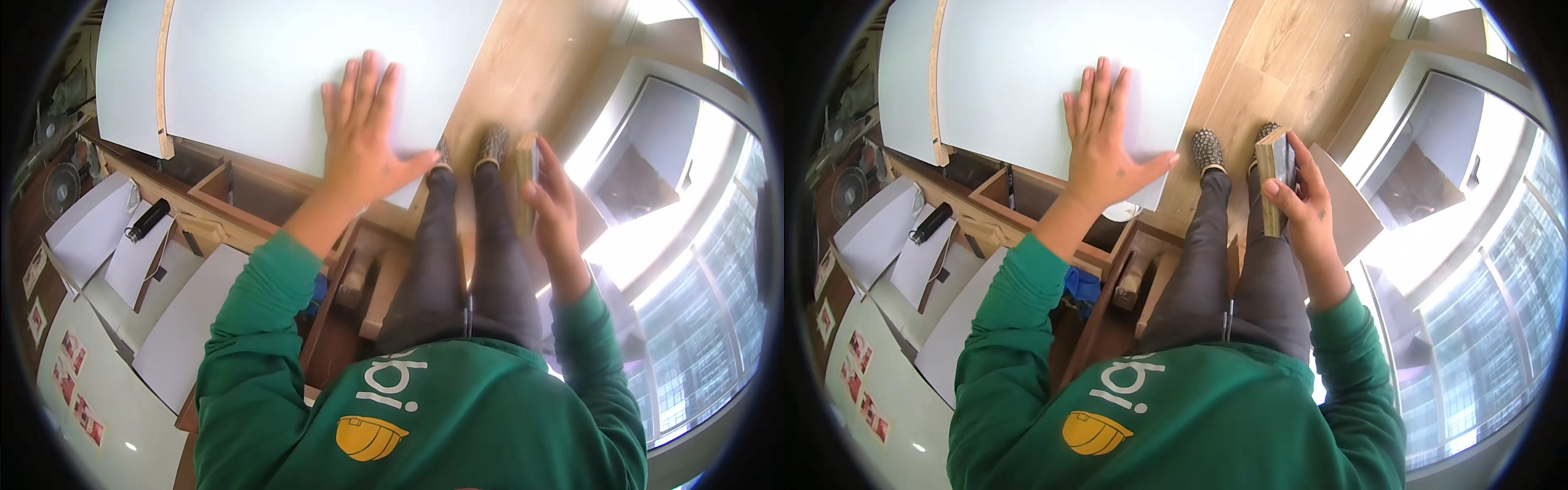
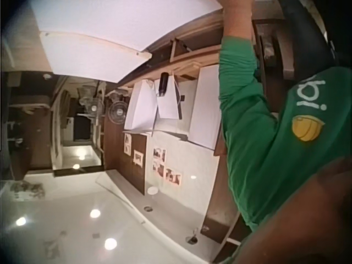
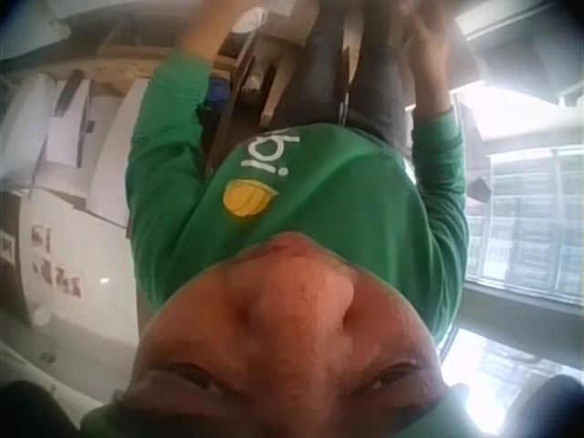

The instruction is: The person uses a file to smooth the edge of a white wooden board, then brushes the board with a yellow brush, and finally uses a sanding block to sand the surface of the board.

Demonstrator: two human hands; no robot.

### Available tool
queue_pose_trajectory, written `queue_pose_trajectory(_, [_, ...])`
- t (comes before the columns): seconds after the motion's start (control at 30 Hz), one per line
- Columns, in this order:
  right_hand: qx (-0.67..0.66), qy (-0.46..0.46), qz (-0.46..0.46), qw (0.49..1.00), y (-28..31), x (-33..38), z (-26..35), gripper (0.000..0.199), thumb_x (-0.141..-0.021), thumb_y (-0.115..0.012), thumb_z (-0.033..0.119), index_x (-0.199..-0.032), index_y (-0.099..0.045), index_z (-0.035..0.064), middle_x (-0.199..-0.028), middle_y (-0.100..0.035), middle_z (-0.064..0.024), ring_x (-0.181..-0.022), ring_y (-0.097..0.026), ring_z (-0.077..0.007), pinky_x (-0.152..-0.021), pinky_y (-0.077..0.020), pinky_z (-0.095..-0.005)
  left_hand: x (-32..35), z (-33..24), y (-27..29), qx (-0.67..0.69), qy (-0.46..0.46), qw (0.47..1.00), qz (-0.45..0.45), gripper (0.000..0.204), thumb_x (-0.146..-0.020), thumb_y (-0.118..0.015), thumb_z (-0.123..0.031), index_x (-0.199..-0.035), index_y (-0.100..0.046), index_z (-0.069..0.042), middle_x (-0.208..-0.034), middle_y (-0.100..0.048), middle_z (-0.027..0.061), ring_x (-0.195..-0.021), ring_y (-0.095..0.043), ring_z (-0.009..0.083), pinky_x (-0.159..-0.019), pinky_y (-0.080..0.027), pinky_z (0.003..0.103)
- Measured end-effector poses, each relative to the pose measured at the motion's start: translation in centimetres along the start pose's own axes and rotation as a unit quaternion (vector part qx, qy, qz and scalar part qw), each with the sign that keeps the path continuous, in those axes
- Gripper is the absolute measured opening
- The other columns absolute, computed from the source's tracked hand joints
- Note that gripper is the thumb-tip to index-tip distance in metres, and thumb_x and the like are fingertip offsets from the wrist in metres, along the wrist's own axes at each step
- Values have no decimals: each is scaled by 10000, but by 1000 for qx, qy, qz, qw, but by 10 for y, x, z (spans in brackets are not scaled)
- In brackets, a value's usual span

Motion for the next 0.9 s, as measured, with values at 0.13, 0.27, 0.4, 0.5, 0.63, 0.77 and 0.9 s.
queue_pose_trajectory(0.13, [139, 46, -5, 989, 5, 2, -14, 839, -803, -792, 285, -1546, -468, 71, -1270, -556, -113, -1190, -545, -221, -1047, -418, -346, -22, -2, -8, -37, -4, 999, -32, 952, -879, -713, -554, -1592, -332, -52, -1672, -261, 222, -1558, -206, 411, -1229, -61, 630])
queue_pose_trajectory(0.27, [192, 74, -15, 978, 10, 1, -4, 888, -783, -819, 377, -1548, -475, 86, -1250, -538, -123, -1229, -509, -249, -1093, -372, -373, -2, -26, -37, -85, -59, 994, 45, 694, -1036, -513, -434, -1600, -329, -73, -1689, -268, 143, -1563, -235, 335, -1248, -70, 597])
queue_pose_trajectory(0.4, [128, 51, -26, 990, 11, -5, 0, 867, -795, -808, 363, -1547, -474, 90, -1248, -537, -118, -1223, -513, -246, -1092, -375, -374, 88, -61, -60, -190, -242, 923, 233, 627, -1017, -503, -338, -1590, -377, -117, -1682, -319, 45, -1558, -270, 204, -1272, -93, 538])
queue_pose_trajectory(0.5, [125, 69, -44, 989, 19, -9, 2, 856, -797, -803, 351, -1547, -476, 99, -1242, -536, -117, -1214, -517, -244, -1090, -377, -370, 124, -69, -57, -64, -337, 895, 285, 628, -990, -526, -319, -1574, -412, -119, -1667, -352, 19, -1541, -303, 159, -1275, -137, 516])
queue_pose_trajectory(0.63, [118, 64, -56, 989, 20, -20, 3, 845, -797, -800, 342, -1545, -479, 111, -1238, -533, -119, -1216, -517, -248, -1091, -376, -366, 43, -61, -45, -65, -257, 942, 205, 715, -955, -572, -312, -1598, -353, -88, -1672, -330, 77, -1550, -293, 236, -1278, -144, 500])
queue_pose_trajectory(0.77, [126, 75, -74, 986, 23, -21, 5, 861, -785, -816, 355, -1542, -483, 115, -1246, -529, -124, -1219, -517, -252, -1092, -377, -365, -65, -57, -47, -90, -189, 971, 112, 788, -932, -585, -293, -1624, -279, -74, -1689, -281, 109, -1561, -258, 285, -1273, -140, 527])
queue_pose_trajectory(0.9, [135, 90, -76, 984, 26, -20, 11, 885, -768, -834, 360, -1540, -484, 108, -1284, -525, -136, -1250, -515, -260, -1112, -367, -373, -158, -57, -52, -149, -220, 964, 32, 719, -986, -524, -344, -1632, -281, -143, -1696, -277, 62, -1557, -259, 249, -1265, -155, 514])
Point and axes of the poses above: each hand's wrist, its own x-axis away from the middle knuckle, its own y-axis out of the back of the hand, z = x × y, the point moved 10 cm from there along -x, towards the middle knuckle
